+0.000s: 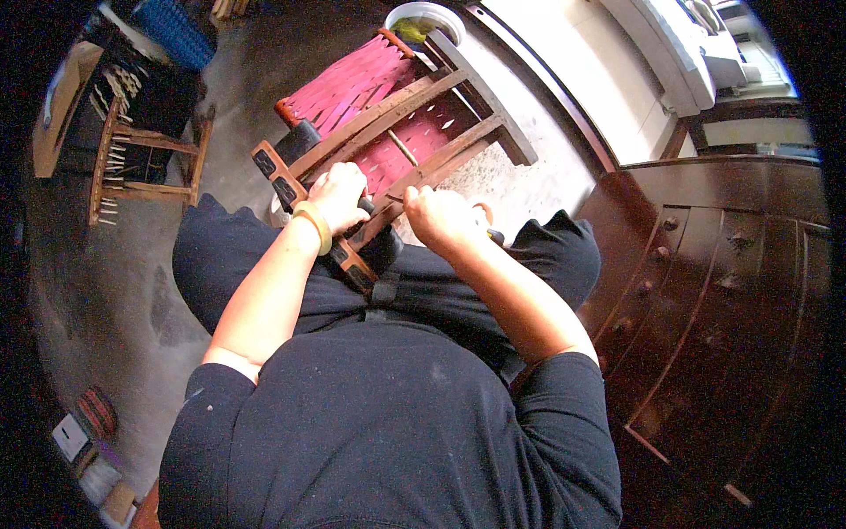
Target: The person uses a screwdriver to tighten screws on a small wooden frame with red woven material. They repeatedly adjust the frame and continue screwing in multiple locations.
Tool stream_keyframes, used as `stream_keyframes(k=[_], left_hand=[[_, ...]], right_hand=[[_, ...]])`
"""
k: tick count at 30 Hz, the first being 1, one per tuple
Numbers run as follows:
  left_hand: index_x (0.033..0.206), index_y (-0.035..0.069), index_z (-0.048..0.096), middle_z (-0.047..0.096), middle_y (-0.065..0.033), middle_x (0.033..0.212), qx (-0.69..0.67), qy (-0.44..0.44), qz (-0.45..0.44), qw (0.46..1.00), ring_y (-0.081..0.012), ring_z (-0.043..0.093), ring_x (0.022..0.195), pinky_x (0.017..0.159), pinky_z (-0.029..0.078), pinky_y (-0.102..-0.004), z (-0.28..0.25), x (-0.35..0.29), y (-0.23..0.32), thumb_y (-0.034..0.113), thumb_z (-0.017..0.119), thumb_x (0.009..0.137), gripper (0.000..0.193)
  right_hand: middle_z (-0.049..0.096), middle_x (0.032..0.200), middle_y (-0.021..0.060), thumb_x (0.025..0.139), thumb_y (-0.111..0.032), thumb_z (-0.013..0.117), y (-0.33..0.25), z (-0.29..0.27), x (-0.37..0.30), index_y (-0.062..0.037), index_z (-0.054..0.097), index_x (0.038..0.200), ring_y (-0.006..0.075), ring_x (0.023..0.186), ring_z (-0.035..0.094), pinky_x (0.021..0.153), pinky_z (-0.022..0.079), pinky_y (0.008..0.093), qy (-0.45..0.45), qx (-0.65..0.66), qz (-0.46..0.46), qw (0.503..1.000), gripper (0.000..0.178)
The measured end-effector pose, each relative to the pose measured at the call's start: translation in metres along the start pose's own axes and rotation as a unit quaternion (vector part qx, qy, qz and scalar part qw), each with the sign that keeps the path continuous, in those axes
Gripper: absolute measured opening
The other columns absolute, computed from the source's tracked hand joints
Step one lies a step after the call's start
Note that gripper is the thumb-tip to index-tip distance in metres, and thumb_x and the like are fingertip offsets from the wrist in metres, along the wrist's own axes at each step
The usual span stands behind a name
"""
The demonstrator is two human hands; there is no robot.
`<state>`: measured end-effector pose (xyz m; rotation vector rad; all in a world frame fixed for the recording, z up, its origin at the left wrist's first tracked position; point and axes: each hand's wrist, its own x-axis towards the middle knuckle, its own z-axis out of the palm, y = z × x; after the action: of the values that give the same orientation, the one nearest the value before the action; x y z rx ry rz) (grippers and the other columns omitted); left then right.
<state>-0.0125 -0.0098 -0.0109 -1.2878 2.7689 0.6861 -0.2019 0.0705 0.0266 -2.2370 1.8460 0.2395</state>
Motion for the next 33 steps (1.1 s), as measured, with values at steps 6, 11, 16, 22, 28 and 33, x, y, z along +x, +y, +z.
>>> stream_keyframes(k=[6, 11, 16, 22, 28, 33], left_hand=[[0.092, 0.01, 0.061, 0.055, -0.0102, 0.104, -0.007, -0.005, -0.004, 1.0, -0.0306, 0.05, 0.109, 0.095, 0.043, -0.0405, 0.0, 0.0, -0.001, 0.027, 0.082, 0.064, 0.038], [0.093, 0.009, 0.06, 0.054, -0.0108, 0.106, -0.003, -0.014, -0.007, 1.0, -0.031, 0.049, 0.11, 0.095, 0.043, -0.0406, 0.002, 0.001, -0.002, 0.027, 0.082, 0.065, 0.04], [0.095, 0.009, 0.059, 0.052, -0.0107, 0.108, -0.001, -0.025, -0.013, 1.0, -0.0308, 0.048, 0.111, 0.095, 0.044, -0.0406, -0.002, 0.0, 0.002, 0.026, 0.082, 0.065, 0.041], [0.095, 0.008, 0.058, 0.051, -0.0111, 0.11, 0.003, -0.027, -0.029, 0.999, -0.0306, 0.048, 0.113, 0.095, 0.045, -0.0401, -0.002, -0.002, 0.0, 0.022, 0.082, 0.066, 0.041], [0.095, 0.005, 0.057, 0.05, -0.0116, 0.111, -0.043, -0.006, -0.061, 0.997, -0.0314, 0.048, 0.114, 0.095, 0.046, -0.0409, 0.014, 0.002, -0.009, 0.02, 0.082, 0.065, 0.042], [0.095, 0.004, 0.057, 0.05, -0.0115, 0.111, -0.033, -0.027, -0.044, 0.998, -0.0312, 0.047, 0.115, 0.094, 0.046, -0.0407, 0.001, 0.0, -0.002, 0.02, 0.082, 0.065, 0.042]], right_hand=[[0.066, 0.078, 0.0182, 0.089, -0.013, 0.048, -0.009, -0.011, 0.009, -0.0018, 0.058, 0.088, 0.0335, 0.072, 0.068, 0.061, 0.055, 0.043, -0.024, -0.017, -0.029, 0.999, 0.016], [0.068, 0.075, 0.0156, 0.087, -0.013, 0.052, -0.008, -0.008, 0.018, -0.0032, 0.062, 0.085, 0.0299, 0.068, 0.07, 0.058, 0.056, 0.0399, -0.023, -0.044, -0.043, 0.998, 0.014], [0.068, 0.072, 0.015, 0.087, -0.013, 0.051, 0.003, 0.003, 0.022, -0.0037, 0.062, 0.084, 0.0299, 0.068, 0.07, 0.06, 0.056, 0.0412, -0.011, -0.038, -0.005, 0.999, 0.014], [0.069, 0.08, 0.0197, 0.088, -0.01, 0.048, 0.012, -0.003, 0.026, -0.0016, 0.061, 0.09, 0.036, 0.074, 0.069, 0.064, 0.055, 0.0453, 0.007, 0.018, 0.132, 0.991, 0.016], [0.067, 0.084, 0.0253, 0.091, -0.014, 0.042, 0.019, -0.022, 0.021, 0.0, 0.061, 0.092, 0.0413, 0.081, 0.067, 0.07, 0.053, 0.0507, 0.004, 0.039, 0.125, 0.991, 0.023], [0.069, 0.079, 0.0187, 0.088, -0.013, 0.049, -0.026, -0.018, 0.009, -0.0018, 0.062, 0.088, 0.0341, 0.076, 0.07, 0.067, 0.056, 0.0435, -0.041, 0.0, 0.015, 0.999, 0.018]])
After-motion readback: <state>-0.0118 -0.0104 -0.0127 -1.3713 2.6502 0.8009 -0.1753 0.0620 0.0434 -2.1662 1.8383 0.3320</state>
